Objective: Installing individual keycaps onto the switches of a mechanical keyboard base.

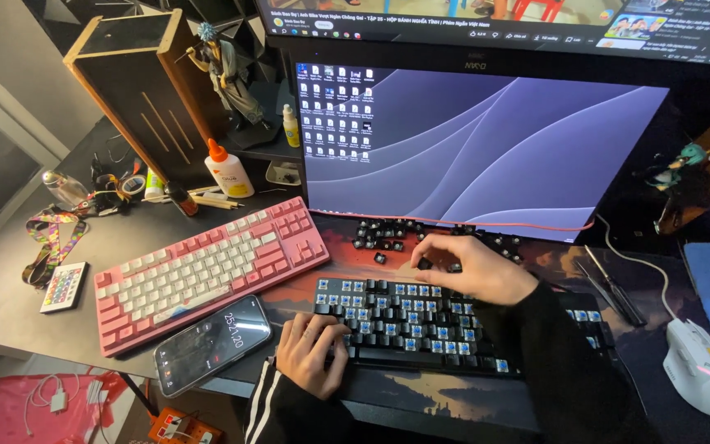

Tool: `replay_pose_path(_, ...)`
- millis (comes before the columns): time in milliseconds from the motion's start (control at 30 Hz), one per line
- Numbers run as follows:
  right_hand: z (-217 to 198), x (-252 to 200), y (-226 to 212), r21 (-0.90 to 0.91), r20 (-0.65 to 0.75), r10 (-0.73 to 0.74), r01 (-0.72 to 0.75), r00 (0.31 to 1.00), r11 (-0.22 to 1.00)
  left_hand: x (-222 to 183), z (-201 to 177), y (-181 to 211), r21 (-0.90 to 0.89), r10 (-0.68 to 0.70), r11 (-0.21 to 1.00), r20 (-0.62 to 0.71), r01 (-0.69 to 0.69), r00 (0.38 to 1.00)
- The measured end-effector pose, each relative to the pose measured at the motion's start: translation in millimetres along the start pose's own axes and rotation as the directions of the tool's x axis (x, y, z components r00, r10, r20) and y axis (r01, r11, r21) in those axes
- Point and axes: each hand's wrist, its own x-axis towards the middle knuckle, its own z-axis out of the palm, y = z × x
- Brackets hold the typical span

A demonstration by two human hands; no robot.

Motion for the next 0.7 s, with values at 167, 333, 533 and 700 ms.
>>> replay_pose_path(167,19.3,-22.3,0.3,-0.092,-0.012,-0.046,0.044,0.999,0.995,0.0,0.4,1.0,0.01,-0.006,1.0,-0.003,0.006,1.0)
replay_pose_path(333,55.4,-34.7,33.5,-0.184,0.025,0.023,-0.018,0.999,0.983,0.7,-1.3,-0.6,0.003,-0.003,1.0,0.014,0.003,1.0)
replay_pose_path(533,86.1,-40.9,73.3,-0.373,-0.062,-0.358,0.312,0.932,0.874,0.3,-2.5,0.2,-0.007,-0.002,1.0,0.026,0.002,1.0)
replay_pose_path(700,99.6,-37.5,85.8,-0.354,-0.177,-0.404,0.325,0.897,0.877,1.5,-2.4,2.4,-0.012,-0.017,1.0,0.005,0.017,1.0)
